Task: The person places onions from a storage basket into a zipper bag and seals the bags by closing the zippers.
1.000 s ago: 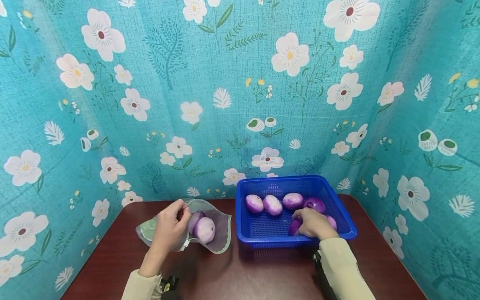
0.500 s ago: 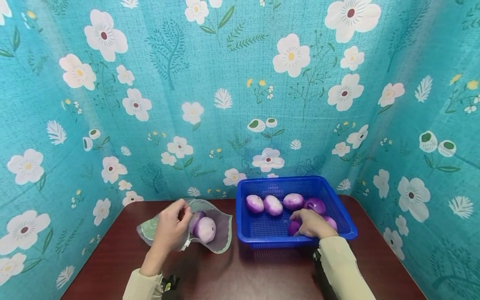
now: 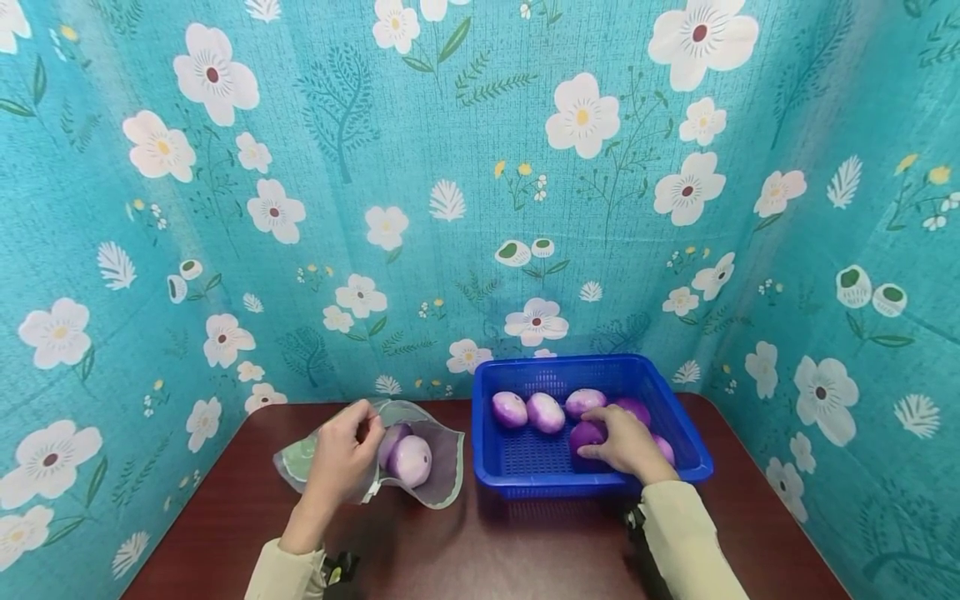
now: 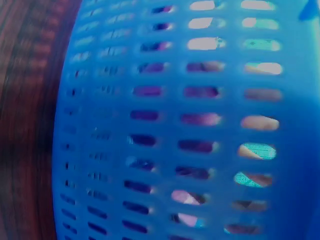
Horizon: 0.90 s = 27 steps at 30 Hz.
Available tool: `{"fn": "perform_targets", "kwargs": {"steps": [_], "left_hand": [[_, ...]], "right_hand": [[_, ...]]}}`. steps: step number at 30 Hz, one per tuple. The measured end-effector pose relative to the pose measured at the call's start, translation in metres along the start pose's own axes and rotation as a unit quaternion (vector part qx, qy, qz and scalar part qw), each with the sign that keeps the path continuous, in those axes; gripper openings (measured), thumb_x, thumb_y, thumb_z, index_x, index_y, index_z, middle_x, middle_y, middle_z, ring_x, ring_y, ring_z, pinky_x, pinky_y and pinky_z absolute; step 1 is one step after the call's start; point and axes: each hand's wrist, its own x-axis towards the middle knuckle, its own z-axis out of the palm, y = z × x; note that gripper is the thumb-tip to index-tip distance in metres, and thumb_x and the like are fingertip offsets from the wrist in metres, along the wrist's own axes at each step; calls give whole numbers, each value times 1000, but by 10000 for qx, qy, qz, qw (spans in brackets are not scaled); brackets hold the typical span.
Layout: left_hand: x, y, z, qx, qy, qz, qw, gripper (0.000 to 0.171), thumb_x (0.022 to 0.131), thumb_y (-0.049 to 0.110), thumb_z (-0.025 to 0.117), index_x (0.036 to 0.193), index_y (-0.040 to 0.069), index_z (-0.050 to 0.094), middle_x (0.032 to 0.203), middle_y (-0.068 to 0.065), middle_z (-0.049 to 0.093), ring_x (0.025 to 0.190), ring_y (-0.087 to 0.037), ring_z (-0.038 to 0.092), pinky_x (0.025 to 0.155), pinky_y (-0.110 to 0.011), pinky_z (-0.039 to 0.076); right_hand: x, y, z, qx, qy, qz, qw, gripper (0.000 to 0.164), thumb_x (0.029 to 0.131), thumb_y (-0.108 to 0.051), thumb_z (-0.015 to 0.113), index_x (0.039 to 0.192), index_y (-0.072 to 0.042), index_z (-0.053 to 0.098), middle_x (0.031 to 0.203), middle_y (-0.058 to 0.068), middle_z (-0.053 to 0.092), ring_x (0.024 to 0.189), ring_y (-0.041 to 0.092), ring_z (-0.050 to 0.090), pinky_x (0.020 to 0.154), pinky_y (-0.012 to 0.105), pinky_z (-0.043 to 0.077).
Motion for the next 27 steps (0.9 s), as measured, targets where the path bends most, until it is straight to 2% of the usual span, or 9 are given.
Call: {"fn": "perform_targets", "kwargs": {"steps": [4, 9, 13, 18, 27], "left_hand": [[-1, -1, 0, 9, 19, 6, 10000, 22, 88, 6, 68, 78, 16, 51, 69, 9, 42, 62, -5, 42, 55, -21, 39], [-1, -2, 0, 20, 43, 20, 10000, 22, 87, 5, 68, 78, 16, 51, 68, 8, 43, 62, -4, 42, 54, -21, 39], [-1, -2, 0, 41, 60, 35, 10000, 22, 87, 5, 68, 78, 16, 51, 68, 8, 43, 62, -4, 42, 54, -21, 38], [-2, -2, -1, 34, 21, -32, 10000, 22, 88, 6, 68, 78, 17, 51, 68, 9, 43, 62, -4, 43, 54, -21, 39], [-2, -2, -1, 25, -32, -41, 10000, 22, 88, 7, 68, 78, 17, 51, 69, 10, 43, 62, -4, 43, 55, -21, 39]], "right_hand": [[1, -4, -1, 231, 321, 74, 9992, 62, 78, -34, 90, 128, -3, 70, 118, 20, 72, 107, 41, 66, 94, 60, 51], [4, -17, -4, 814, 550, -13, 9952, 56, 81, -32, 88, 128, -8, 69, 118, 16, 73, 100, 32, 71, 87, 50, 57], [5, -32, -6, 1137, 613, 15, 9916, 56, 84, -35, 85, 129, -8, 67, 125, 18, 71, 105, 36, 72, 89, 53, 58], [4, -52, -4, 1391, 536, 20, 9888, 59, 87, -39, 82, 134, -7, 65, 132, 18, 67, 115, 40, 68, 95, 57, 55], [6, -89, 4, 2022, 230, -277, 9787, 55, 88, -37, 81, 135, -14, 66, 133, 14, 68, 114, 38, 69, 94, 55, 57]]}}
